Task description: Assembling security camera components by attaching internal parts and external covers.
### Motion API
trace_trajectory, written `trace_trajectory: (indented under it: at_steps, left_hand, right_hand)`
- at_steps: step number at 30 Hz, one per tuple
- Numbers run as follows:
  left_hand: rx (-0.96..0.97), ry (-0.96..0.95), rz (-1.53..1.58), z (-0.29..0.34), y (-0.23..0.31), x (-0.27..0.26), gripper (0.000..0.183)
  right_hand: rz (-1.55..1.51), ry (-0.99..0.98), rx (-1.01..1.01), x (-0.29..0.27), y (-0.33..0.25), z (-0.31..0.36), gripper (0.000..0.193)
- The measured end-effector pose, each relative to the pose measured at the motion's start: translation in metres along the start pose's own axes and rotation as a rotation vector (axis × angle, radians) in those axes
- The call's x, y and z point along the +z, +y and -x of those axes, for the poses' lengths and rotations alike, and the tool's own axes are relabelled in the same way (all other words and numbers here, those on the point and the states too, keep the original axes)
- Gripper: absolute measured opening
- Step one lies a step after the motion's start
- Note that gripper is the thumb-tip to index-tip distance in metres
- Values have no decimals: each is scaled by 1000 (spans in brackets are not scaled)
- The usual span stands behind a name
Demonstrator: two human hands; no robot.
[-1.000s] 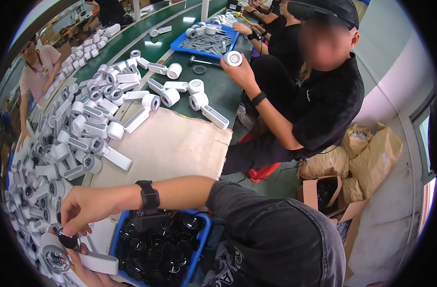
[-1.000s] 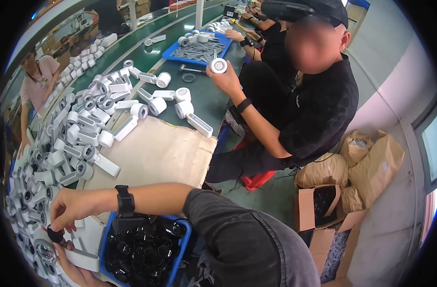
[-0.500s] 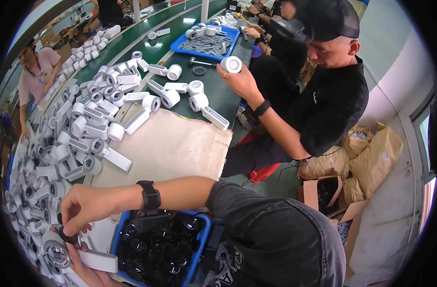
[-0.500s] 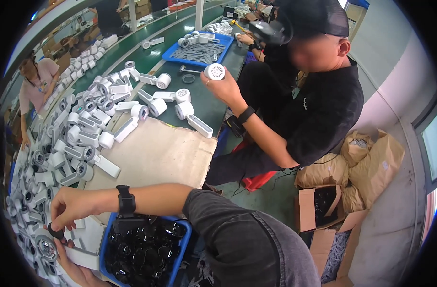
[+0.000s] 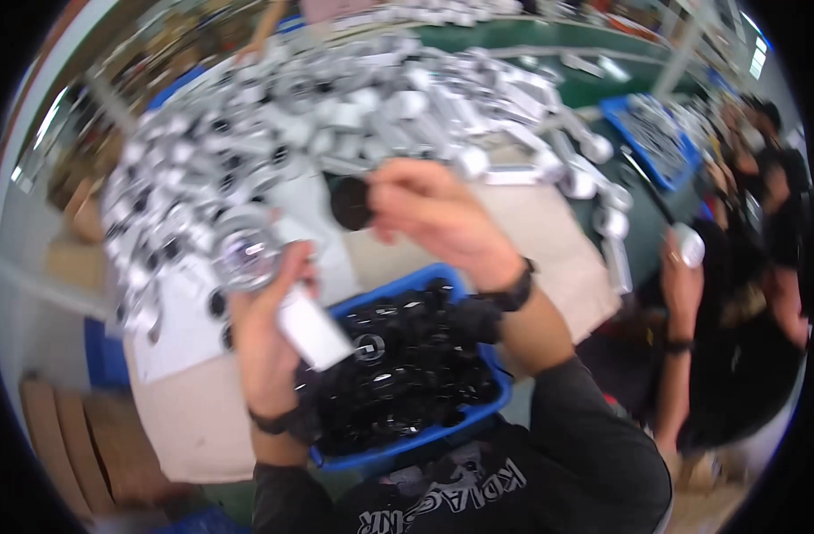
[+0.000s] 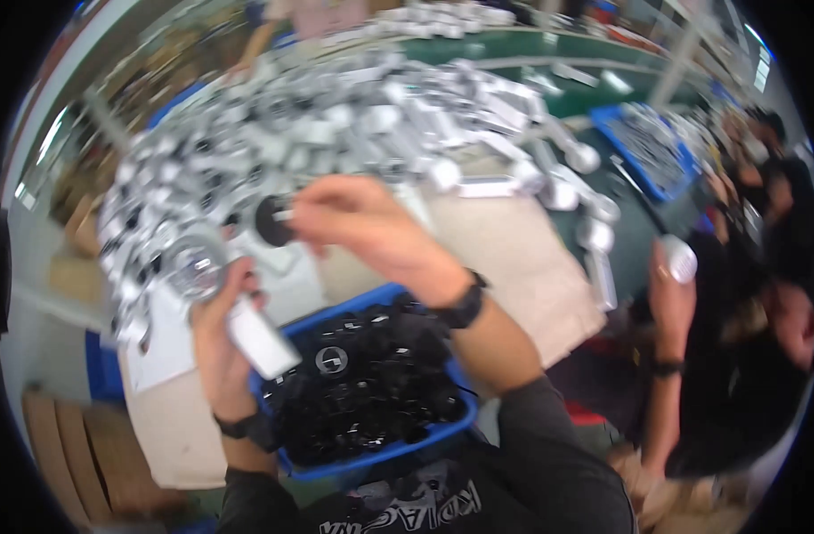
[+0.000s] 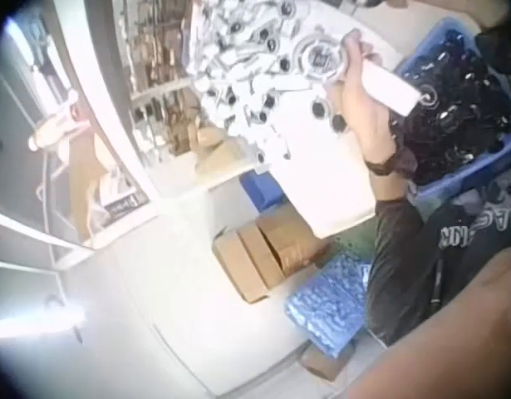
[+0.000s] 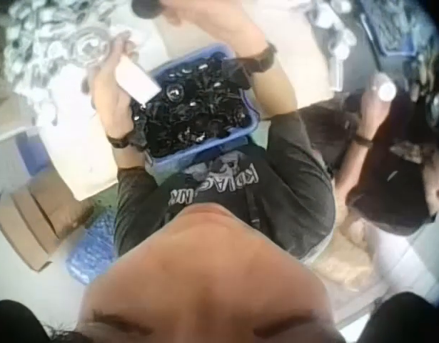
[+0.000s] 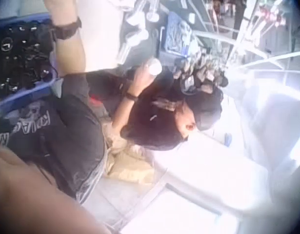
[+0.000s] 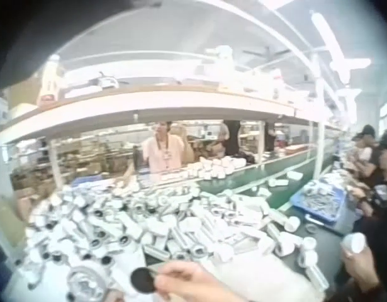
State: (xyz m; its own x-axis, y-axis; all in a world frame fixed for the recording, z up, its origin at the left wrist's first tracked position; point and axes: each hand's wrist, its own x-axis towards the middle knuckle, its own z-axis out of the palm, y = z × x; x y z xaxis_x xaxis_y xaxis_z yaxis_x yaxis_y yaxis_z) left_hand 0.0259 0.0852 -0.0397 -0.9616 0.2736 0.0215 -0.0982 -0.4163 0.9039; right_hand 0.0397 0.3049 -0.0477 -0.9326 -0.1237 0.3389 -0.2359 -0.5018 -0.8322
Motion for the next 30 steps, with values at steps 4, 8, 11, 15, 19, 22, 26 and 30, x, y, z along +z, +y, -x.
trace_trajectory:
  at_steps: [4, 8, 11, 15, 19, 22, 26, 30]
  left_hand:
    - [-46, -86, 118, -1, 1, -4, 57]
    - [-40, -74, 58, -2, 6, -4, 58]
    - [-31, -108, 61, -4, 5, -6, 59]
    - [-57, -149, 127, -6, 3, -8, 60]
    - [-75, -139, 99, -2, 7, -4, 60]
    - [-73, -157, 163, -1, 5, -6, 60]
    - [-56, -125, 160, -2, 4, -5, 58]
    - [-32, -87, 89, 0, 0, -12, 59]
  right_hand:
    - [-88, -57, -12, -4, 9, 1, 19]
    - [-124, -46, -10, -7, 16, -4, 21]
    - [-94, -75, -19, -9, 18, -7, 22]
    - [-83, -50, -4, -8, 18, -7, 22]
    - [-42, -103, 17, -6, 19, -9, 24]
    - [-38, -132, 29, -7, 19, -7, 24]
    - [-36, -88, 48, 3, 6, -1, 23]
    - [50, -91, -44, 6, -21, 17, 26]
